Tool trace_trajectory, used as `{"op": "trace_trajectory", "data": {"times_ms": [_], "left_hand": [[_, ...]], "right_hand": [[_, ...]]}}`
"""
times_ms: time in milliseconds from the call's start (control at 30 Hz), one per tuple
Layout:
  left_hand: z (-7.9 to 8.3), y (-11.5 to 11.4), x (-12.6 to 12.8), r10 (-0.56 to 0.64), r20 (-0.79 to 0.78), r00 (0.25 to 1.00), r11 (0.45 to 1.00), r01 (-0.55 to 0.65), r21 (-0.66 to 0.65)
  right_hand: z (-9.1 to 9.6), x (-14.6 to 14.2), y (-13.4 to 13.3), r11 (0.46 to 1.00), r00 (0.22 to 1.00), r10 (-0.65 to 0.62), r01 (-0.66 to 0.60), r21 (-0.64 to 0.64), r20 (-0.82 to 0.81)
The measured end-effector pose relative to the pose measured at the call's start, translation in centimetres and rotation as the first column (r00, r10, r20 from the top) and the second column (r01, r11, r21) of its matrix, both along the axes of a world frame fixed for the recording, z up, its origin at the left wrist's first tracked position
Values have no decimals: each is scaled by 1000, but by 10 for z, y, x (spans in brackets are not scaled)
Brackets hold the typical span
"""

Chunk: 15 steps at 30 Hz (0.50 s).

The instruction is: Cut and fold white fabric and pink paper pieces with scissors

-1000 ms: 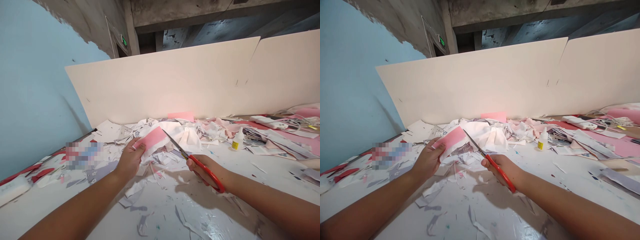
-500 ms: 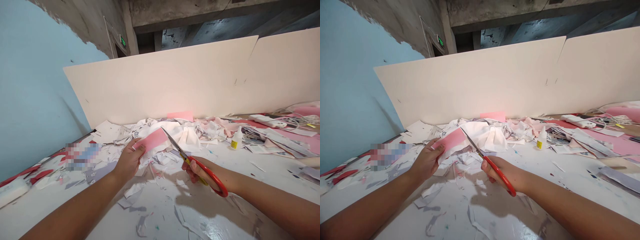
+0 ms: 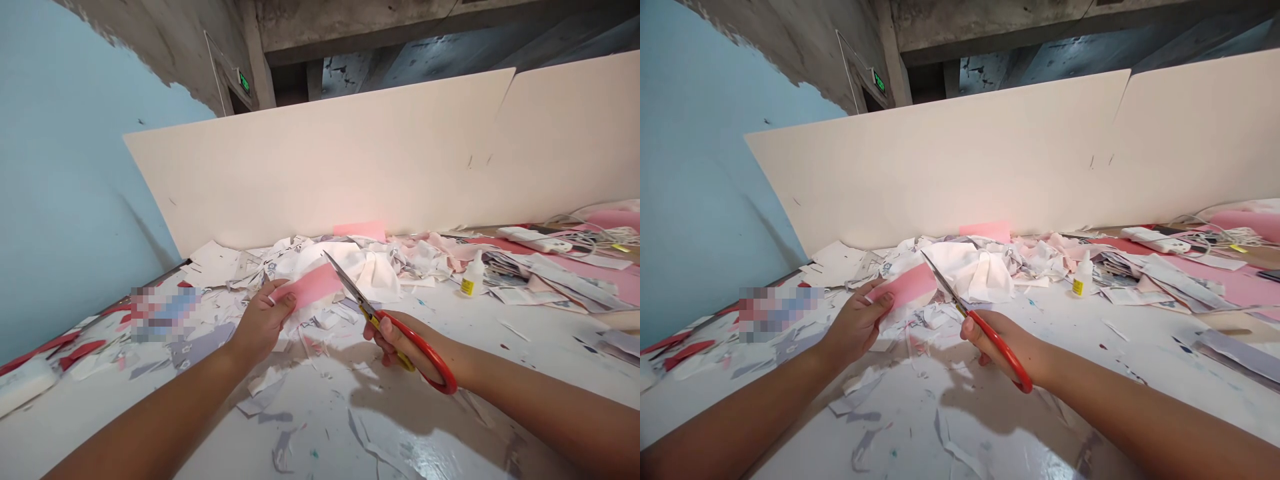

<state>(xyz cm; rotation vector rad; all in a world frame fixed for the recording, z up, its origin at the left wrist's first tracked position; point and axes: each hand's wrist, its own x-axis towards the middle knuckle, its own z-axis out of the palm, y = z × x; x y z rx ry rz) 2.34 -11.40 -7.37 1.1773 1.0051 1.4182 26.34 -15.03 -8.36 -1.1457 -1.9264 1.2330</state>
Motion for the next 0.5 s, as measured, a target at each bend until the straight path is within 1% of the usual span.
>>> {"op": "trace_trajectory", "data": {"times_ms": [133, 267, 400, 500], "left_hand": [[2, -1, 1, 3, 38, 999, 1000, -3, -3], [6, -3, 2, 22, 3, 1000, 1000, -22, -19], [4, -3, 2, 20, -47, 999, 1000, -19, 17], [1, -2, 1, -3, -46, 999, 1000, 5, 29]], "right_hand": [[4, -2, -3, 1000, 1000, 14, -15, 13, 13], [8, -4, -5, 1000, 1000, 14, -15, 17, 22], [5, -5, -2, 1000, 1000, -19, 18, 22, 9], [0, -4, 1, 1000, 999, -18, 18, 12, -36]]}}
